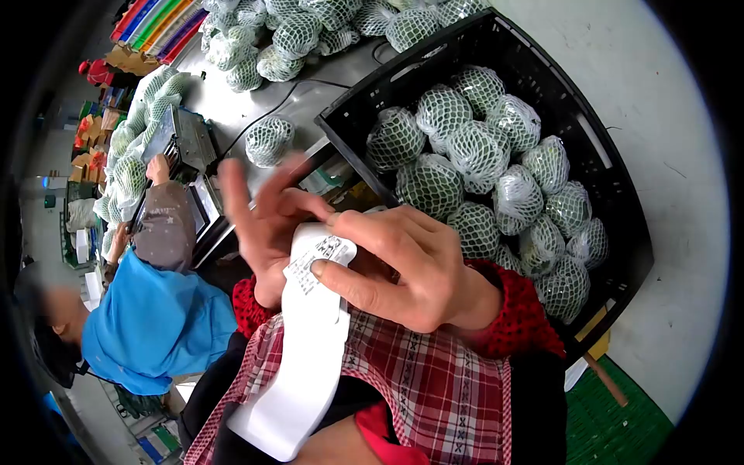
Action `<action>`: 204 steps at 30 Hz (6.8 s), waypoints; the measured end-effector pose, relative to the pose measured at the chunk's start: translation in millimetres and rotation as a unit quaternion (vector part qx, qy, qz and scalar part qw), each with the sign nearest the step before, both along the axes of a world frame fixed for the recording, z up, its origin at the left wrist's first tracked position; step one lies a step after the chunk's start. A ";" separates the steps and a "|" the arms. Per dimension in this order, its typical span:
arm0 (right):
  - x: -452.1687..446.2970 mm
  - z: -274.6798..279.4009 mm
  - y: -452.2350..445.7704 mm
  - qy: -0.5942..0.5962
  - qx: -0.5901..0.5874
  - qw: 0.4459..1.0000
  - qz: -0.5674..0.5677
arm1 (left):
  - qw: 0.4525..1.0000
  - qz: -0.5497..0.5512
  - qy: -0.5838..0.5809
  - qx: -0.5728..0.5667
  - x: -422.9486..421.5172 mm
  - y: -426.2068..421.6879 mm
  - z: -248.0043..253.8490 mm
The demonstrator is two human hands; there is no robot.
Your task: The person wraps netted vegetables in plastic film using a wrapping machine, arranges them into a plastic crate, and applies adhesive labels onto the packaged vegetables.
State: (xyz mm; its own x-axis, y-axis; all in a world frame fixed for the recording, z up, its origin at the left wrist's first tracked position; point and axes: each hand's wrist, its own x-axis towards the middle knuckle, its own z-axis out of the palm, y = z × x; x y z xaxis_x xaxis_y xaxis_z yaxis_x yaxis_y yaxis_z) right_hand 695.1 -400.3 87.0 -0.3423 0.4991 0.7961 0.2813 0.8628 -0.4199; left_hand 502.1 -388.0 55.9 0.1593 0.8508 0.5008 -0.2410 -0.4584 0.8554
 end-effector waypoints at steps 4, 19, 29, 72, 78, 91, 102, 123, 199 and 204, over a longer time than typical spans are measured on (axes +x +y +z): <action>-2.0 -11.4 2.8 0.051 -0.061 0.996 0.040 | 0.993 0.049 0.103 0.009 -8.2 -3.6 -10.4; 7.5 -4.5 19.8 -0.080 -0.019 0.993 0.084 | 0.992 -0.043 0.082 -0.081 -10.3 -5.4 -3.9; 6.6 1.9 11.1 -0.021 -0.138 0.985 0.098 | 0.990 -0.081 -0.019 0.114 -25.3 5.3 -22.3; -32.8 -4.0 -10.2 0.115 -0.460 0.870 0.138 | 0.984 -0.066 -0.120 0.113 -27.5 -19.3 0.5; 2.1 -28.3 7.0 0.267 -0.579 0.769 0.037 | 0.970 -0.137 -0.150 0.132 -29.2 -27.0 6.1; -7.2 -4.7 6.8 -0.167 -0.059 0.984 -0.009 | 0.948 -0.189 -0.152 -0.208 -22.9 -3.4 -14.2; 2.9 -1.9 5.7 -0.172 -0.049 0.983 0.037 | 0.929 -0.160 -0.233 -0.239 -12.5 -5.7 -21.0; 46.2 -153.0 78.1 0.409 -0.673 0.612 -0.068 | 0.899 -0.021 -0.151 -0.411 -6.9 -30.6 -6.7; 52.6 14.2 78.6 -0.094 -0.464 0.870 0.141 | 0.948 0.083 0.240 0.191 13.0 20.1 -19.6; 56.0 18.4 72.4 -0.109 -0.235 0.953 0.159 | 0.965 0.091 0.204 0.140 17.3 20.2 -17.0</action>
